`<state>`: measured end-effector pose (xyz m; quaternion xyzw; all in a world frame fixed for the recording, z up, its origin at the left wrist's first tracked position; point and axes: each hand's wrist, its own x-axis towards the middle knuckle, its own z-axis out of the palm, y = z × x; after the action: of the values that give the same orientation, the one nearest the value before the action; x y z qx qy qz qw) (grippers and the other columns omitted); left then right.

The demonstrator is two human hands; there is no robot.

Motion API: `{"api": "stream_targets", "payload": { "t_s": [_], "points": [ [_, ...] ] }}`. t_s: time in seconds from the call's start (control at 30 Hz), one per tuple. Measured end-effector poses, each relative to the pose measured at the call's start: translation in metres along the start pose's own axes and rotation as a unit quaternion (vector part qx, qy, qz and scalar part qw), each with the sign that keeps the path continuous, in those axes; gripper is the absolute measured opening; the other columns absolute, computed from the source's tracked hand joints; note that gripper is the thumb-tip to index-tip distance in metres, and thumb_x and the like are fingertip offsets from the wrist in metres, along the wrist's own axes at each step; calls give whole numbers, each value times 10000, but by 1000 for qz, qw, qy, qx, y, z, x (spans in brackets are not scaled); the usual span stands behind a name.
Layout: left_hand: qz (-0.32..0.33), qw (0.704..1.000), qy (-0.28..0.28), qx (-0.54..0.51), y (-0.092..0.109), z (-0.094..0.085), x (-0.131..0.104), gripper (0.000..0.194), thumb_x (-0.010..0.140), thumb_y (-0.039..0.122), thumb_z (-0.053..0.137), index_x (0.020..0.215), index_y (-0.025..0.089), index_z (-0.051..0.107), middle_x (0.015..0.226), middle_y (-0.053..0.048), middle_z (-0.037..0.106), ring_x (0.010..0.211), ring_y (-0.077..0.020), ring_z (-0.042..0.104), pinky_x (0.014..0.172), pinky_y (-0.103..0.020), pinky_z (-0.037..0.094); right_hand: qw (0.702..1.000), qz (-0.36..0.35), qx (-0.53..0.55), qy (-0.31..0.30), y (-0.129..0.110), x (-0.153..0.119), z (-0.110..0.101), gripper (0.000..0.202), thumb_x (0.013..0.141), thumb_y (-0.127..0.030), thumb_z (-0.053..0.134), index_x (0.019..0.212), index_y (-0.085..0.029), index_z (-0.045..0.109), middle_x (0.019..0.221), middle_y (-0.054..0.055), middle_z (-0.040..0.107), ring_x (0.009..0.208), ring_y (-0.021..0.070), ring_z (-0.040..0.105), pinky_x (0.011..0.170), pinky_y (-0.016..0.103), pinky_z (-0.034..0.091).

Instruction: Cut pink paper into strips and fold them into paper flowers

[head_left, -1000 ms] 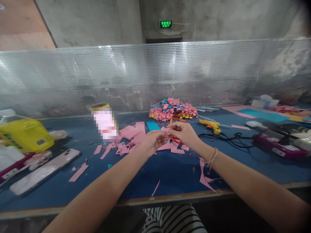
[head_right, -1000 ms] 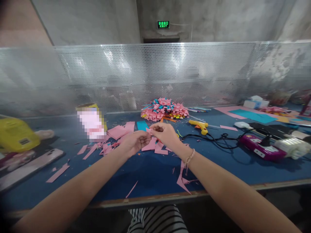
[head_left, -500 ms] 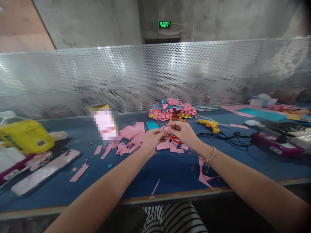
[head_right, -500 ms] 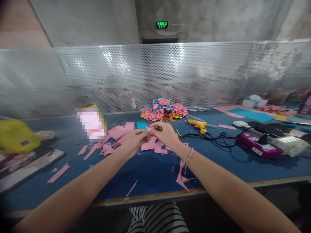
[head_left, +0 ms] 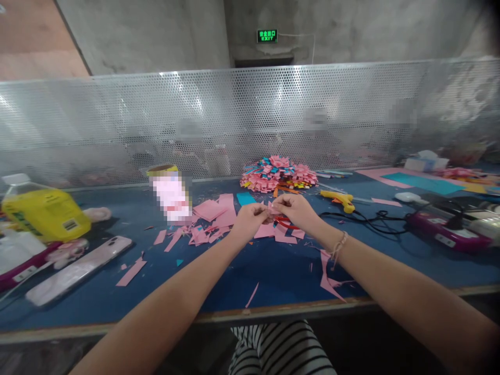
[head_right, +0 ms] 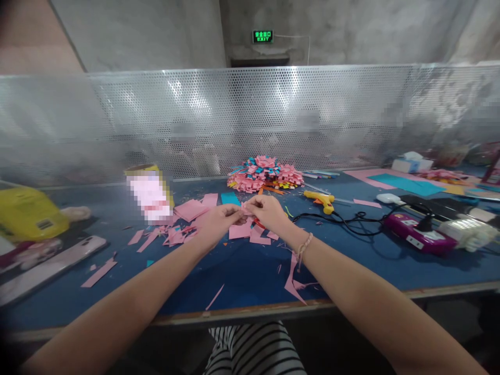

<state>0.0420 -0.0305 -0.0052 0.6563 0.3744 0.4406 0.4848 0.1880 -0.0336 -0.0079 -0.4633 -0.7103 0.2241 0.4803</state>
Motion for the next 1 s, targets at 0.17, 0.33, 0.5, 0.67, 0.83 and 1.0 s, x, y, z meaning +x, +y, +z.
{"api": "stream_targets", "payload": {
  "t_s": [0.17,0.33,0.5,0.67,0.83,1.0],
  "points": [
    [-3,1000,-10,15,-3,-1,0,138,626,247,600,547,140,565,524,-12,581,506,-97,541,563,-233,450,998,-3,22,-63,6,4,-5,182,700,-290,479,677,-154,598,632,12,611,592,126,565,574,240,435],
    [-3,999,10,-38,-2,1,0,148,615,250,609,547,139,540,534,1,570,494,-76,520,561,-222,445,990,-5,-112,-81,28,10,-19,284,749,-340,389,689,-153,593,725,58,619,666,149,567,611,258,420],
    [-18,997,39,-61,-1,0,1,119,605,243,610,600,133,562,533,6,552,495,-69,509,573,-225,446,921,29,-361,-142,43,5,-21,222,622,-342,561,717,-143,582,785,132,620,679,218,565,574,276,390],
    [-9,997,54,-51,-2,-4,4,119,608,248,593,593,143,541,537,17,537,505,-68,509,561,-220,440,886,109,-416,-170,40,5,-11,337,663,-386,500,829,-104,576,849,170,626,706,247,585,545,272,373],
    [33,994,98,-34,-5,-11,9,126,638,276,550,612,157,519,594,0,566,542,-98,548,507,-218,428,903,129,-391,-121,35,10,-11,366,723,-426,419,823,-100,553,885,178,605,804,261,565,624,285,376],
    [31,986,113,-115,-2,-11,10,136,653,277,540,632,150,494,660,-21,592,467,-66,509,476,-209,411,985,117,-75,-100,27,5,-10,353,722,-517,400,775,-174,464,692,24,537,636,145,507,567,250,384]
  ]
}}
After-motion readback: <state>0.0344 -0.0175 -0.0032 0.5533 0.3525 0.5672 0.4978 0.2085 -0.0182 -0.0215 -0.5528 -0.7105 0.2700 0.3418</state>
